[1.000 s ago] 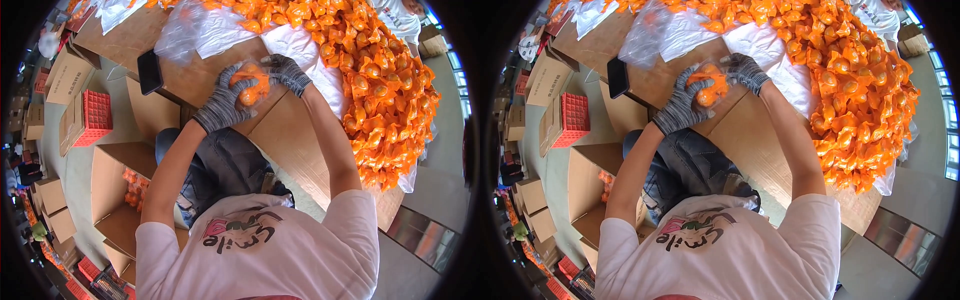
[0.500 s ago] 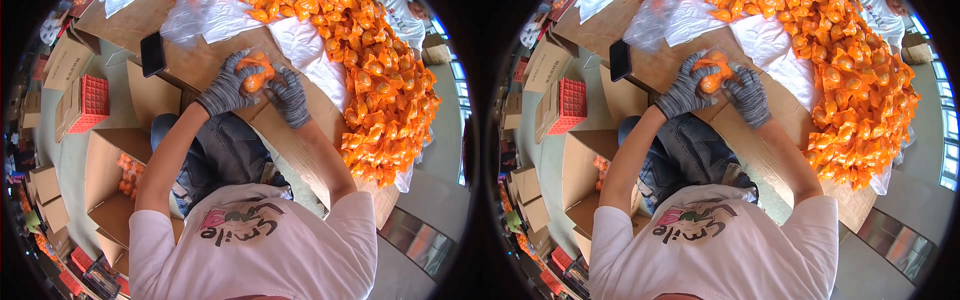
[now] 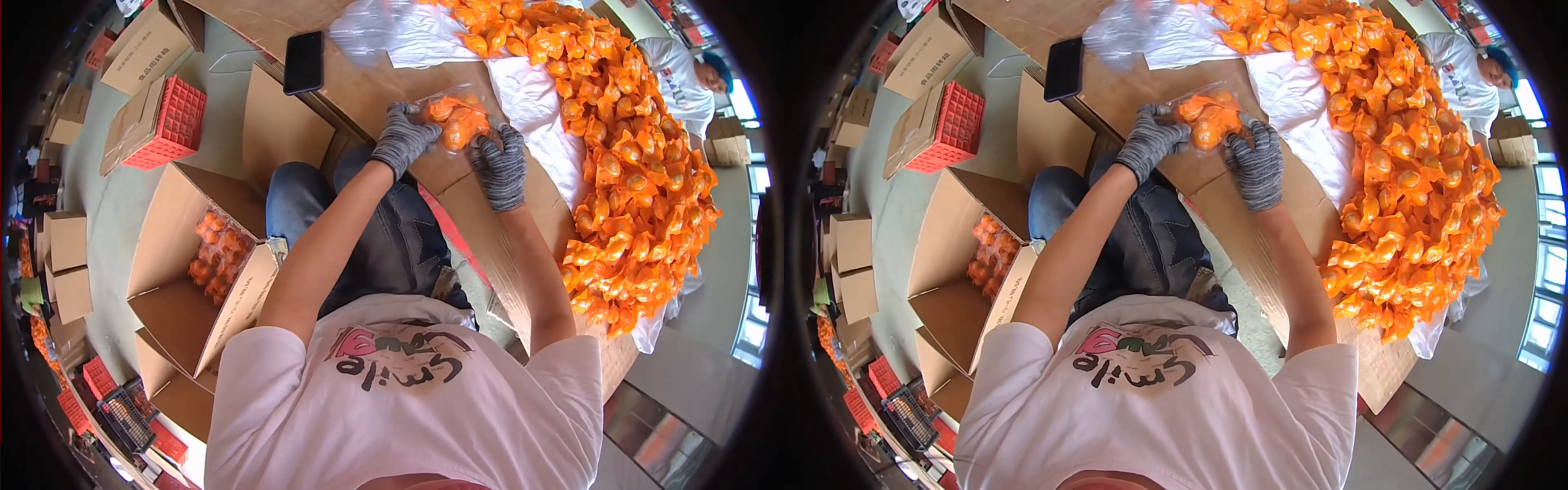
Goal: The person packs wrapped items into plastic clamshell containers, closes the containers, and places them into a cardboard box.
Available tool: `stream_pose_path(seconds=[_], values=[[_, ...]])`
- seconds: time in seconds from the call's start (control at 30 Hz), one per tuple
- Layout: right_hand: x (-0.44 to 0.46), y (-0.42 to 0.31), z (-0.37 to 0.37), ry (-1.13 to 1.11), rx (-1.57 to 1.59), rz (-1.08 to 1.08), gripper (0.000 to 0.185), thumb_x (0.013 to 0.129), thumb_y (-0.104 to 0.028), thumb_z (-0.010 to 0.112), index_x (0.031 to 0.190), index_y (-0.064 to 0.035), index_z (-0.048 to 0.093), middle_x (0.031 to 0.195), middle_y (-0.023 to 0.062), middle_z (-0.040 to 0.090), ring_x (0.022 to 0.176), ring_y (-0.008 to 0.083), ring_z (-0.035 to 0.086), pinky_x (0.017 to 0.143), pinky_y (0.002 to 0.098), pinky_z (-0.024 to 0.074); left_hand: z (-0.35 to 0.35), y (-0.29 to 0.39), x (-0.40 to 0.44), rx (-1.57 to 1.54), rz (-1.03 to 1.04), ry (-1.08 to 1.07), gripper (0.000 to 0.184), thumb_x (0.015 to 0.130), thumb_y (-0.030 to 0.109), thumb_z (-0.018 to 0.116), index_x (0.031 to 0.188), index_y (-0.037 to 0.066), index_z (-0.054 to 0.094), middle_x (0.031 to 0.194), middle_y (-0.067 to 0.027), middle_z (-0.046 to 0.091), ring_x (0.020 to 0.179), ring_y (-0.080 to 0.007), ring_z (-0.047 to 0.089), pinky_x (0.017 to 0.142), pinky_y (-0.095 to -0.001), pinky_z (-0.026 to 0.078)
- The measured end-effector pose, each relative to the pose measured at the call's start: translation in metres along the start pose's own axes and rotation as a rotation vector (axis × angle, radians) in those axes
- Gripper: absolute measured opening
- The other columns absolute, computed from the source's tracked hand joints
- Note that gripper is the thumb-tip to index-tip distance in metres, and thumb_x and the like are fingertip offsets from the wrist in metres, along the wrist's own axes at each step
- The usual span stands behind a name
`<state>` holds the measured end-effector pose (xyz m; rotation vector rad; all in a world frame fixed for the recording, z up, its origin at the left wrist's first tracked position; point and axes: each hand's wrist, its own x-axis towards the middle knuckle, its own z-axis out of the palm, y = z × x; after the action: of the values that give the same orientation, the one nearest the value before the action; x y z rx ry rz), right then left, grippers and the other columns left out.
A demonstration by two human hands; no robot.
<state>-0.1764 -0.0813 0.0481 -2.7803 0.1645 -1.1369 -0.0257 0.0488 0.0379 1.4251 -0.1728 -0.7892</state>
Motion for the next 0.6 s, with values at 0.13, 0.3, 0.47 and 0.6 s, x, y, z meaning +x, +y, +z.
stream_pose_path(seconds=[0.13,0.3,0.47,0.6], values=[[-0.002,0.007,0.010,0.030,0.052,-0.016,0.026,0.069,-0.011,0.071,0.093,-0.0073,0.061,0.110,0.0198,0.054,0.100,0.0394,0.053,0.086,0.0472,0.0444,0.001,-0.003,0.010,0.111,0.096,-0.060,0.041,0.064,0.003,0.068,0.100,0.002,0.047,0.089,-0.0070,0.059,0.072,-0.0123,0.059,0.056,-0.0272,0.051],[-0.018,0.014,0.021,0.043,0.152,0.098,0.030,0.073,-0.013,0.070,0.099,-0.0039,0.058,0.103,0.0222,0.053,0.096,0.0403,0.053,0.086,0.0462,0.0449,-0.005,-0.012,-0.006,-0.297,0.106,-0.113,0.022,0.074,0.000,0.070,0.090,0.006,0.055,0.087,-0.0019,0.061,0.075,-0.0123,0.061,0.060,-0.0264,0.053],[-0.009,0.007,0.012,0.060,0.588,0.359,0.030,0.068,-0.006,0.072,0.095,-0.0040,0.058,0.113,0.0214,0.050,0.102,0.0396,0.050,0.086,0.0458,0.0442,-0.012,-0.014,-0.015,-0.308,-0.054,-0.146,0.017,0.082,-0.003,0.065,0.095,0.006,0.060,0.092,-0.0018,0.063,0.082,-0.0132,0.061,0.071,-0.0271,0.055],[-0.012,0.003,0.010,0.093,0.304,0.093,0.029,0.067,-0.006,0.073,0.093,-0.0045,0.059,0.118,0.0208,0.049,0.105,0.0412,0.049,0.089,0.0465,0.0424,-0.009,-0.018,-0.021,-0.085,0.192,-0.208,0.027,0.084,-0.003,0.062,0.111,0.003,0.062,0.097,-0.0038,0.064,0.083,-0.0100,0.059,0.073,-0.0258,0.053]])
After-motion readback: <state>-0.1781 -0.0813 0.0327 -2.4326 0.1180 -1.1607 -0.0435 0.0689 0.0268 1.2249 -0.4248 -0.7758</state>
